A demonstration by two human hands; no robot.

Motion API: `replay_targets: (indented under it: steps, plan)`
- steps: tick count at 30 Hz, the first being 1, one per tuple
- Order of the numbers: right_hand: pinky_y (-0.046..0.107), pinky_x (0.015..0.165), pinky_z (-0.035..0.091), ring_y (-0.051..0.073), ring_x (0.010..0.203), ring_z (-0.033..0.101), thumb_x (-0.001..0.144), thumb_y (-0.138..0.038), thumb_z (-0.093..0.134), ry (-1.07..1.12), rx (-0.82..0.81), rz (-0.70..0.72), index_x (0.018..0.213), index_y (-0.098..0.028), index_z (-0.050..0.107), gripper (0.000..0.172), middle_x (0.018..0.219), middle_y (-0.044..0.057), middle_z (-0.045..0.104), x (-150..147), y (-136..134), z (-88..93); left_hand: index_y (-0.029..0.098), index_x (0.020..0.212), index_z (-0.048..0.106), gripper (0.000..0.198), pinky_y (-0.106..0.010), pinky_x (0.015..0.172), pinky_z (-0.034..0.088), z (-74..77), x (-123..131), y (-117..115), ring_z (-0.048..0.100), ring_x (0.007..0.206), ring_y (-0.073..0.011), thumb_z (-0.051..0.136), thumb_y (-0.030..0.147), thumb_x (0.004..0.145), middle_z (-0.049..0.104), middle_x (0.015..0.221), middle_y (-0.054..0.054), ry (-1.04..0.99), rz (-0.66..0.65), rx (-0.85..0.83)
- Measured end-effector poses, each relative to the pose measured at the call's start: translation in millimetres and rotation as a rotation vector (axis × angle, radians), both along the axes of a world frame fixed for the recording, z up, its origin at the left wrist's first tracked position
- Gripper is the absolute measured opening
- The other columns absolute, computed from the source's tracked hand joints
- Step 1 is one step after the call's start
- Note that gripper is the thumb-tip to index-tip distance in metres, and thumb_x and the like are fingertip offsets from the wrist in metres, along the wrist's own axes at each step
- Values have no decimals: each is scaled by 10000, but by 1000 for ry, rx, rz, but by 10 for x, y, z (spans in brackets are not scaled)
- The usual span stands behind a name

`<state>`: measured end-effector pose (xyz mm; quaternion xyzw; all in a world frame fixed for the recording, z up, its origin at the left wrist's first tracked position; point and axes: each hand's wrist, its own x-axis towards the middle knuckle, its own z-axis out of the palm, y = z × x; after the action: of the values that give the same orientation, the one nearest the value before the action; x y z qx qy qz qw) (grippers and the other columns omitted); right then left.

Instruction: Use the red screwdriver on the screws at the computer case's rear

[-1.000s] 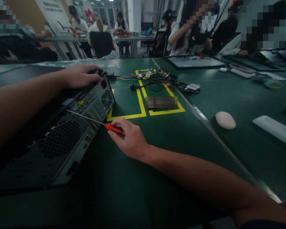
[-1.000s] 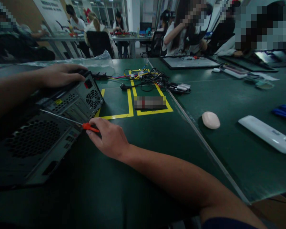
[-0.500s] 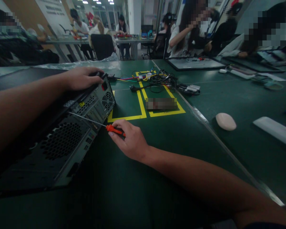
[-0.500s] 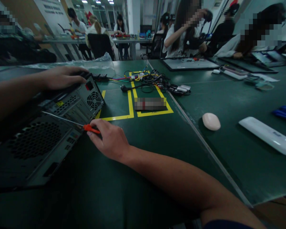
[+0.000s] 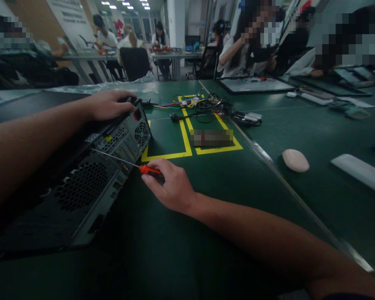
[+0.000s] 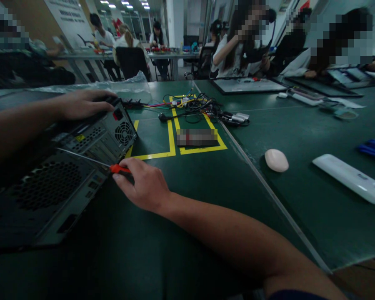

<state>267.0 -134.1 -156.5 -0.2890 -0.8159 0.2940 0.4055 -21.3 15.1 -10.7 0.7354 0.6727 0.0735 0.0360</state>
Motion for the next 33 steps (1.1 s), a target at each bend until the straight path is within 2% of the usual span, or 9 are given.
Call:
replay_targets:
  steps: [7,12,18,24,28,33]
  plan:
    - [383,979,632,234,1096,813,1189,-520,642,5,-3,4,1330,-230,752,340,1270,98,864,4,-1,26,230,1773,629,918,-581,1391,418,-9,-24,22,622,1580,-435,506,710,1000,680,1750,-93,3,-7,4]
    - [390,991,643,236,1124,823,1197,-466,627,-1,-19,17,1336,-234,749,297,1288,102,864,6,-7,16,239,1752,660,908,-602,1383,423,13,-14,6,628,1563,-459,536,702,981,690,1751,-99,-1,-16,3]
    - [406,970,676,241,1078,842,1121,-500,757,21,-62,43,1460,-271,657,421,1289,75,858,4,-13,-15,238,1746,657,919,-568,1365,444,24,-18,14,649,1542,-446,519,726,980,705,1725,-103,4,-13,-8]
    - [400,981,694,236,1115,844,1166,-446,681,42,-67,74,1342,-262,677,255,1329,102,848,-23,11,-45,186,1772,629,954,-591,1366,440,26,-1,-6,636,1565,-462,504,724,993,671,1752,-166,-4,-18,-13]
    - [408,994,695,239,1110,845,1170,-429,677,55,-52,62,1334,-248,689,245,1319,111,849,-27,7,-45,196,1767,631,927,-610,1369,435,32,19,-25,634,1564,-467,504,705,1003,674,1753,-156,13,-7,-1]
    - [396,994,699,231,1114,848,1164,-418,698,49,-80,58,1335,-260,692,232,1327,101,850,-25,-6,-36,219,1771,633,968,-563,1367,442,27,7,-10,644,1560,-446,496,753,976,688,1739,-133,12,-14,-7]
